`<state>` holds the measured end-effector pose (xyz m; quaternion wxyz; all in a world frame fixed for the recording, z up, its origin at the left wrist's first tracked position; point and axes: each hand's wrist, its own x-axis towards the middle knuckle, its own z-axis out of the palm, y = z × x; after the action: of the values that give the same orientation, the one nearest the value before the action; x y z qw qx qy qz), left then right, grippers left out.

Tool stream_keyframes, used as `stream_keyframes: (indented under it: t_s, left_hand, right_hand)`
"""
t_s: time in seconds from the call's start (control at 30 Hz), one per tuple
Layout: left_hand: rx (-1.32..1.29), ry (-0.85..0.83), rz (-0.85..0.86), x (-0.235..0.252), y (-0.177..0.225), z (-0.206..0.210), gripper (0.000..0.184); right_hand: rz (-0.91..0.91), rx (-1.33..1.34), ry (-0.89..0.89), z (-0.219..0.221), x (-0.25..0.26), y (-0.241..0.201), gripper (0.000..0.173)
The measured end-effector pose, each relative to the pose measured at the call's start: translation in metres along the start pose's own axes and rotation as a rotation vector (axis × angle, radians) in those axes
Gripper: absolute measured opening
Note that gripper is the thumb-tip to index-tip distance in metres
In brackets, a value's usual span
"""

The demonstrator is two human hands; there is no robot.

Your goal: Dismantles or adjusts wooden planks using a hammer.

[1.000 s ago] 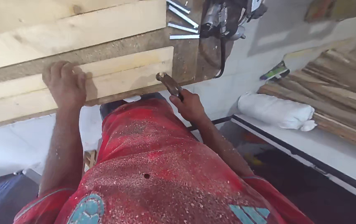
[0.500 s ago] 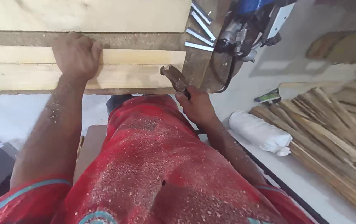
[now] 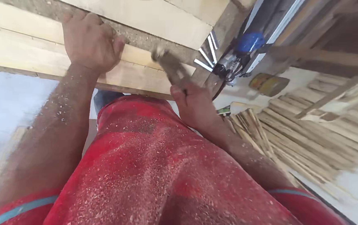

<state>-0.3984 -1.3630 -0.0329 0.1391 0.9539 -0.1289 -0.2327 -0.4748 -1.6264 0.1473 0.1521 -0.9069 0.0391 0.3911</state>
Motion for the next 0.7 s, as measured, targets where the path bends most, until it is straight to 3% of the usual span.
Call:
stream_keyframes:
  t_s: [0.07,0.13,0.2,0.3,0.37,0.4,0.47,0.53,0.6,0.7]
  left_hand:
    - [-0.009,0.01,0.02,-0.001,-0.001,0.001,0.081]
    - [-0.02,0.032,0.011,0.005,-0.004,-0.001,0.081]
    - [-0.039,-0.008,0.018,-0.004,0.0,0.0,0.079]
    - [-0.043,0.034,0.009,-0.001,-0.001,-0.002,0.079]
    - [-0.042,0.035,0.011,-0.003,-0.002,-0.001,0.079]
    - [-0.05,0.027,0.012,-0.002,-0.002,-0.002,0.078]
    - [-0.052,0.013,0.016,-0.002,-0.002,-0.002,0.08]
    - [-0.052,-0.01,0.003,0.0,0.0,-0.004,0.081]
    - [-0.056,-0.04,-0.004,-0.001,0.001,-0.006,0.082]
    - [-0.049,-0.008,-0.011,0.002,-0.001,-0.005,0.082]
  right_hand:
    - [0.235,-0.158,-0.3,0.0,0.007,0.004,0.053]
    - [0.269,-0.212,-0.371,-0.023,0.014,-0.008,0.053]
    - [0.152,-0.179,-0.224,-0.043,-0.004,-0.031,0.049]
    - [-0.155,0.034,0.198,-0.051,-0.003,-0.05,0.04]
    - [-0.193,0.108,0.234,-0.027,0.002,-0.03,0.041]
    - [-0.104,0.044,0.143,-0.015,0.005,-0.016,0.043]
    - [0.183,-0.11,-0.211,-0.006,0.013,0.009,0.051]
    - [0.267,-0.189,-0.355,-0.024,0.018,0.012,0.055]
    - [0.175,-0.164,-0.209,-0.048,0.009,-0.009,0.052]
    - [-0.117,0.088,0.239,-0.058,0.006,-0.032,0.043]
